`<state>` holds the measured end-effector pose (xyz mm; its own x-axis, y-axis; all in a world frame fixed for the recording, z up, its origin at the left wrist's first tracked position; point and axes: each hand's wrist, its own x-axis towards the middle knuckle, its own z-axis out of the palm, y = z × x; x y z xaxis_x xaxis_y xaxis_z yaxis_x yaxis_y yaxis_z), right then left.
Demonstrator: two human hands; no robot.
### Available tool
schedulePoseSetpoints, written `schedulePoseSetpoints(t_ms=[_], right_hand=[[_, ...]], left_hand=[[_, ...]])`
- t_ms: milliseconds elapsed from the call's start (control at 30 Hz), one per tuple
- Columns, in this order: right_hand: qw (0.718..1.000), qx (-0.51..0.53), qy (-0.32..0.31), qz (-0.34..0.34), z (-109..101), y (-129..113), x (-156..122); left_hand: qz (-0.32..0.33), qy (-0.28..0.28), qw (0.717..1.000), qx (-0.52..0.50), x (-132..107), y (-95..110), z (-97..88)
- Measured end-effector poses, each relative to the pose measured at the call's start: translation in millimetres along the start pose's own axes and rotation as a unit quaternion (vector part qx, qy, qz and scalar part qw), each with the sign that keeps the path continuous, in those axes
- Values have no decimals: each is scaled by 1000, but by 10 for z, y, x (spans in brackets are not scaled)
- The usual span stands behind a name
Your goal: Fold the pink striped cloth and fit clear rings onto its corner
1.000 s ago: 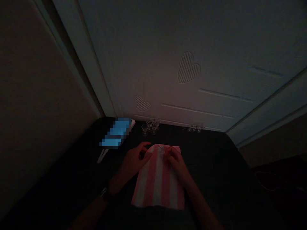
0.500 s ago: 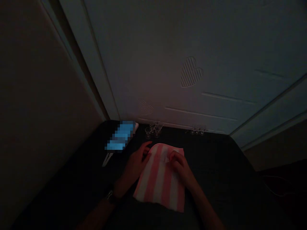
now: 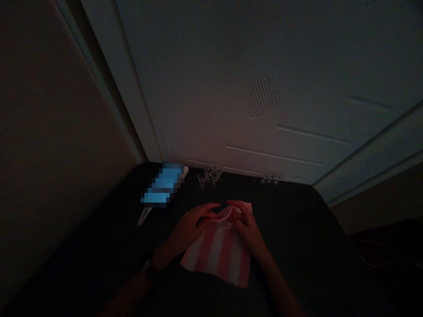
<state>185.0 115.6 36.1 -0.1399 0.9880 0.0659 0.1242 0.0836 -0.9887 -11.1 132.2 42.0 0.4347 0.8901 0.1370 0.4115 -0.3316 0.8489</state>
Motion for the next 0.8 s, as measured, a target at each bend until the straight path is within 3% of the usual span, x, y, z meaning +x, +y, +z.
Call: schedulePoseSetpoints(t_ms=[133, 400, 600, 700, 800], right_hand=[[999, -31, -1, -28, 5, -38, 28], [986, -51, 160, -16, -131, 23, 62], [966, -24, 258, 1, -263, 126, 54], [967, -8, 252, -13, -255, 103, 55], [979, -26, 198, -36, -162, 54, 55]], left_hand=[[12, 3, 1000, 4, -2, 8, 24], [-9, 12, 999, 52, 32, -126, 8], [-60, 71, 991, 99, 73, -192, -62], [-99, 73, 990, 72, 75, -194, -72], [-107, 90, 990, -25, 71, -184, -61]])
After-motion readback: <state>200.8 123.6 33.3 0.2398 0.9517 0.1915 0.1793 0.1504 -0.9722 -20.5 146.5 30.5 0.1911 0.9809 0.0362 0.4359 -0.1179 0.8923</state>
